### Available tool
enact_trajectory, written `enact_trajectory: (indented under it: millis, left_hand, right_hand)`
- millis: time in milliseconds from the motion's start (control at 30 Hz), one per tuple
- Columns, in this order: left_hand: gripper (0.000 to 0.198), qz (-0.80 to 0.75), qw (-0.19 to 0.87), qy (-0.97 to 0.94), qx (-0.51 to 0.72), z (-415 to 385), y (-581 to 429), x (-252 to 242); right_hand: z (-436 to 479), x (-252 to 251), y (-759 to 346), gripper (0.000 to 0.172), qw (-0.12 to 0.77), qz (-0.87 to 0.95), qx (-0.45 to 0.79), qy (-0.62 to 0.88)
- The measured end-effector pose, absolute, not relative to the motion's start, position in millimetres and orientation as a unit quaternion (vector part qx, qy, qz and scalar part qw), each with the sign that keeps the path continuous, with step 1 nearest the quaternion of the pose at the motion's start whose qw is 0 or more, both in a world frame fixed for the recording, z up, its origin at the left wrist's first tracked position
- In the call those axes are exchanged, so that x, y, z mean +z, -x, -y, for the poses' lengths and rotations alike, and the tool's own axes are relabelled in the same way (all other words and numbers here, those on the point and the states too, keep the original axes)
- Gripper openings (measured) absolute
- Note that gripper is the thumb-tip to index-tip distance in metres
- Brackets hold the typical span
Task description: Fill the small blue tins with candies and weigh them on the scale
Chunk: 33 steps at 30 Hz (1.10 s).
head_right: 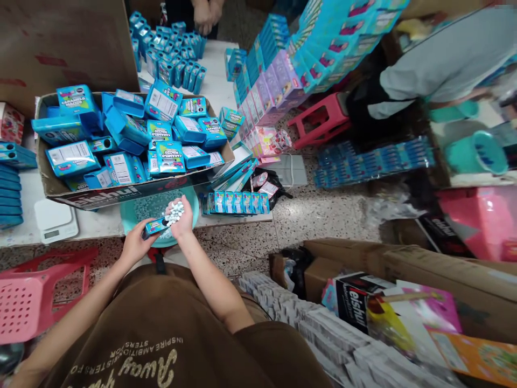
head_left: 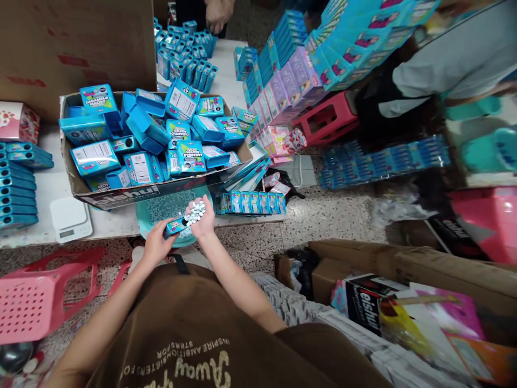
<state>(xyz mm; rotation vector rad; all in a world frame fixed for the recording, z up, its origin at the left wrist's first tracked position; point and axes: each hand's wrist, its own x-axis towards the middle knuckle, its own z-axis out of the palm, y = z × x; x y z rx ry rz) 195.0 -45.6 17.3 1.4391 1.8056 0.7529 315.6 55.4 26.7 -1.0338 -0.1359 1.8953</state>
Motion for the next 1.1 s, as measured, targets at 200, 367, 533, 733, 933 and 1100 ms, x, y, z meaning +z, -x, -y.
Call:
enact_trajectory:
  millis: [200, 367, 533, 733, 933, 1100]
  left_hand:
    - [0.041, -0.706, 0.375, -0.525, 0.292, 45.7, -197.1, 13.6]
    - [0.042, -0.679, 0.348, -0.59, 0.263, 42.6, -193.8, 18.4]
    - [0.04, -0.695, 0.357, -0.559, 0.275, 40.5, -192.8, 16.4]
    - [0.042, -0.7, 0.357, -0.551, 0.28, 41.1, -196.2, 17.0]
    - [0.046, -0.678, 0.308, -0.612, 0.268, 42.6, -196.6, 24.1]
    - [0.041, -0.691, 0.331, -0.579, 0.278, 43.7, -196.8, 10.5]
  right_hand:
    - [-55.8, 24.1, -314.5, 0.041, 0.473, 0.071, 0.77, 0.422]
    - [-54.7, 19.8, -314.0, 0.042, 0.46, 0.091, 0.764, 0.443]
    - [-54.5, 19.0, -313.0, 0.042, 0.465, 0.095, 0.766, 0.433]
    - [-54.1, 24.4, -312.7, 0.04, 0.48, 0.105, 0.756, 0.433]
    - [-51.0, 28.7, -312.7, 0.038, 0.485, 0.12, 0.747, 0.438]
    - [-49.7, 19.5, -310.5, 0.036, 0.475, 0.101, 0.743, 0.46]
